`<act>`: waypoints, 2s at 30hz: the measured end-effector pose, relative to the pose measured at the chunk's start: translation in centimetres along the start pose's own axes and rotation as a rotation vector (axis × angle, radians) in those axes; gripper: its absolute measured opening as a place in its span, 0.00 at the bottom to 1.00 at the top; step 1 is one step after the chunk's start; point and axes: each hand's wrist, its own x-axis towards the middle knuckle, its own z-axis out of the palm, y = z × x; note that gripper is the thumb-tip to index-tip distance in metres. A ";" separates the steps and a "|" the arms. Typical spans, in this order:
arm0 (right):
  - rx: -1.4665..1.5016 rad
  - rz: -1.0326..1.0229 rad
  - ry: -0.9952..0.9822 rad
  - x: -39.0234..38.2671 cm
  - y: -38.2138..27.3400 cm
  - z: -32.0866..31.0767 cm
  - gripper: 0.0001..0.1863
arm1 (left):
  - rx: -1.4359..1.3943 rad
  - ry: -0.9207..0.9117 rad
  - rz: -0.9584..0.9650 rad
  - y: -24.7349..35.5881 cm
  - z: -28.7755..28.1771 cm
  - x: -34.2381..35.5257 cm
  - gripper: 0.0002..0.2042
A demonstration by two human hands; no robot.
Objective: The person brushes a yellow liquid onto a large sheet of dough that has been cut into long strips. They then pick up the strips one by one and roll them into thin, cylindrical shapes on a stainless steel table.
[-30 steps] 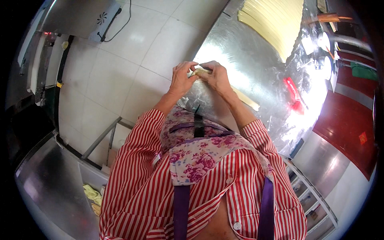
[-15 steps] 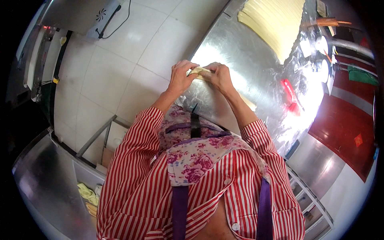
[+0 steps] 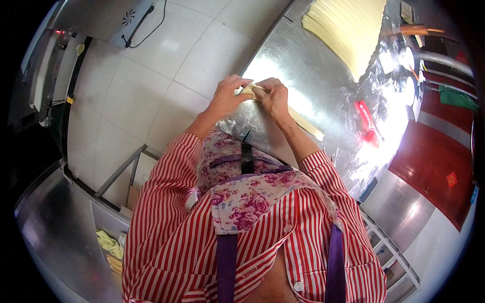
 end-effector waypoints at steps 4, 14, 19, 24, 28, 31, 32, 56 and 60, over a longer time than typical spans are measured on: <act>-0.069 -0.048 -0.001 0.0 0.1 -0.4 0.14 | -0.048 -0.160 0.044 -0.9 -1.6 0.2 0.27; -0.129 -0.290 0.150 -3.1 2.0 0.2 0.12 | 0.022 -0.208 0.162 0.1 -1.7 1.8 0.20; -0.191 -0.587 0.029 -3.5 2.3 -1.0 0.19 | 0.031 -0.196 0.166 0.0 -1.1 1.9 0.15; -0.321 -0.619 -0.078 -4.5 3.0 -1.4 0.26 | -0.104 -0.071 0.098 1.2 -0.2 1.3 0.11; -0.433 -0.620 -0.113 -5.2 2.9 -2.0 0.28 | 0.058 -0.087 0.161 0.9 -0.4 1.2 0.08; -0.464 -0.613 -0.111 -5.6 2.6 -2.4 0.25 | 0.094 -0.099 0.205 0.1 -0.3 1.1 0.08; -0.430 -0.614 -0.098 -5.6 2.6 -2.6 0.24 | 0.091 -0.112 0.204 0.0 -0.3 1.1 0.09; -0.314 -0.443 0.003 -6.9 5.4 -2.5 0.18 | 0.412 -0.411 0.433 3.8 1.8 1.0 0.11; -0.343 -0.438 0.030 -7.3 5.2 -3.4 0.18 | 0.550 -0.318 0.528 3.9 2.4 0.3 0.11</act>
